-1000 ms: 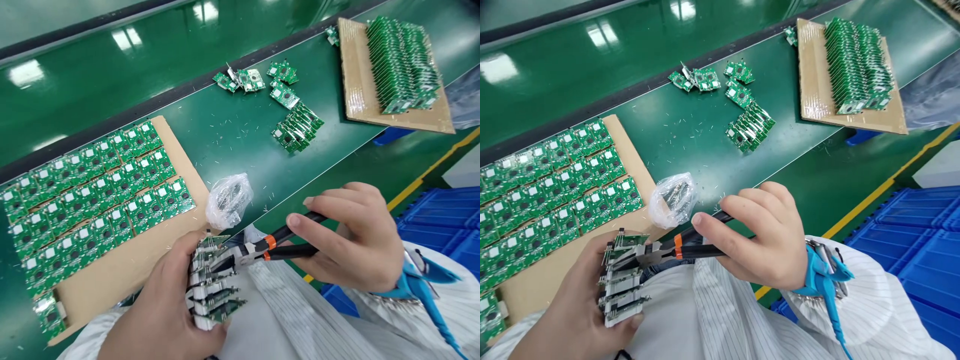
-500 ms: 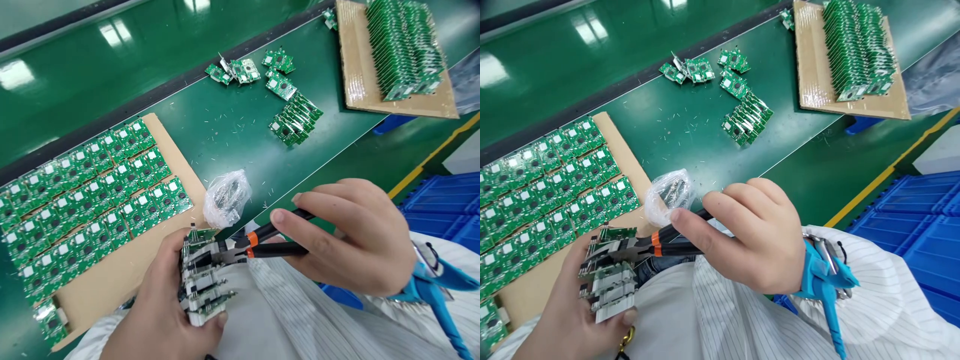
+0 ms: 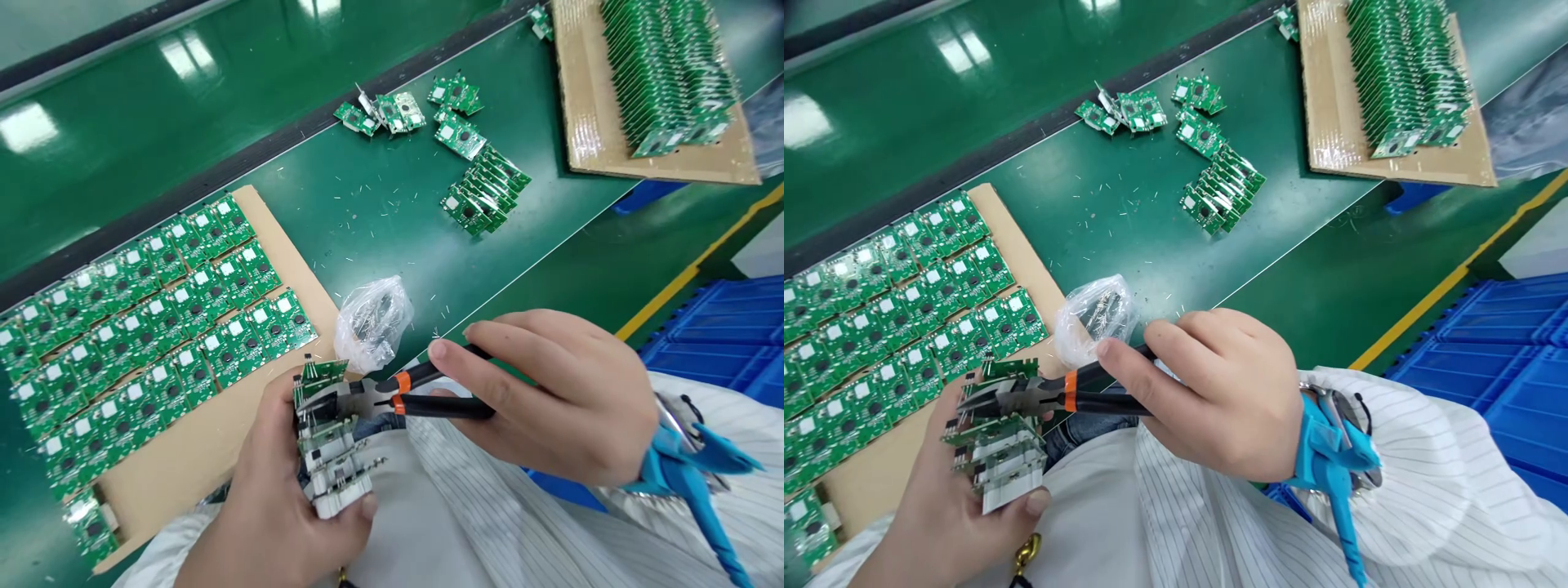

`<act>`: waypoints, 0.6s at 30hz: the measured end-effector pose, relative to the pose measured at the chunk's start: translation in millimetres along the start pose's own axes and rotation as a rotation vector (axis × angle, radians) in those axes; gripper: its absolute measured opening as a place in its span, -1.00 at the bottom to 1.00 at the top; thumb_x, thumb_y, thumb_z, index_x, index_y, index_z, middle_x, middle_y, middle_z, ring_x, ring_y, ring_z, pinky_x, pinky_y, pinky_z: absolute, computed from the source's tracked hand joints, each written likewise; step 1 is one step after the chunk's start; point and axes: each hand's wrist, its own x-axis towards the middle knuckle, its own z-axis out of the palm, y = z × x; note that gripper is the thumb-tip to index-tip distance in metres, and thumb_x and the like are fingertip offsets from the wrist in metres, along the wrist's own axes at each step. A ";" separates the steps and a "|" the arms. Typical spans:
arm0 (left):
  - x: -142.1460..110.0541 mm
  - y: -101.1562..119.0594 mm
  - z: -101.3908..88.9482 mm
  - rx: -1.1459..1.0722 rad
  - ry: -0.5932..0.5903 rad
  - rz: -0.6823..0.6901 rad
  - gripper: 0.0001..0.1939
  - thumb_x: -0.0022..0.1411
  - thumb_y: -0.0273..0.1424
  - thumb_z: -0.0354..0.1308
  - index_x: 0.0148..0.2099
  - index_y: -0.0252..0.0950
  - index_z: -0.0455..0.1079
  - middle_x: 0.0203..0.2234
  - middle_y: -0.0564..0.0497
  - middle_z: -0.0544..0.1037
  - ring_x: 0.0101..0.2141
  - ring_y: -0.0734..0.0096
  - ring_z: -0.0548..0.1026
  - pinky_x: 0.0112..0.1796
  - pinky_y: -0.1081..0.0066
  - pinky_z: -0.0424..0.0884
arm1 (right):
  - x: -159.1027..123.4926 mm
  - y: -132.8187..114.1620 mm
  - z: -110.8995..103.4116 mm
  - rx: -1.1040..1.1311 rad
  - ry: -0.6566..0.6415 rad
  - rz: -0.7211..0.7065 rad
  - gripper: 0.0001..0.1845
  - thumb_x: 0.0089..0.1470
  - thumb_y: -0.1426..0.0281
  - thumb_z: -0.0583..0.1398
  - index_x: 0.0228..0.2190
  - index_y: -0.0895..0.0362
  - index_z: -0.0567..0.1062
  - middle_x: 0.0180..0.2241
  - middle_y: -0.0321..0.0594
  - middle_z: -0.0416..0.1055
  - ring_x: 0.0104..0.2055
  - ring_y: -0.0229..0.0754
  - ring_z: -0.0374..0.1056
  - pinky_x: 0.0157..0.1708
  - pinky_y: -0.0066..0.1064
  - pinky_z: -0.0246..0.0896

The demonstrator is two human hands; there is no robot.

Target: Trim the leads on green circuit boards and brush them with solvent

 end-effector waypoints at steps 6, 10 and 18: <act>4.0 8.3 2.2 -0.026 -0.094 -0.136 -0.46 -0.13 -0.38 0.13 -0.02 -0.10 0.16 -0.29 0.09 0.41 -0.30 0.26 0.45 -0.35 0.32 0.41 | -7.7 -2.5 0.2 0.050 -0.078 0.072 -0.63 -0.08 0.45 0.24 -0.16 0.18 0.39 -0.44 -0.24 0.44 -0.47 -0.24 0.33 -0.52 -0.36 0.18; 11.8 5.0 2.6 -0.041 -0.250 -0.186 -0.39 -0.12 -0.40 0.15 0.04 -0.17 0.14 -0.20 -0.01 0.43 -0.18 0.14 0.45 -0.24 0.23 0.41 | -16.5 -2.6 3.1 0.069 -0.125 0.135 -0.65 -0.05 0.44 0.23 -0.16 0.19 0.40 -0.41 -0.21 0.46 -0.47 -0.24 0.35 -0.54 -0.38 0.18; 13.5 -2.7 2.5 -0.073 -0.334 -0.183 -0.32 -0.09 -0.41 0.16 0.12 -0.15 0.08 -0.17 -0.01 0.41 -0.19 0.18 0.42 -0.21 0.23 0.40 | -26.3 -0.2 7.3 0.009 -0.136 0.172 -0.61 -0.04 0.36 0.22 -0.12 0.16 0.38 -0.35 -0.10 0.43 -0.41 -0.13 0.34 -0.49 -0.30 0.21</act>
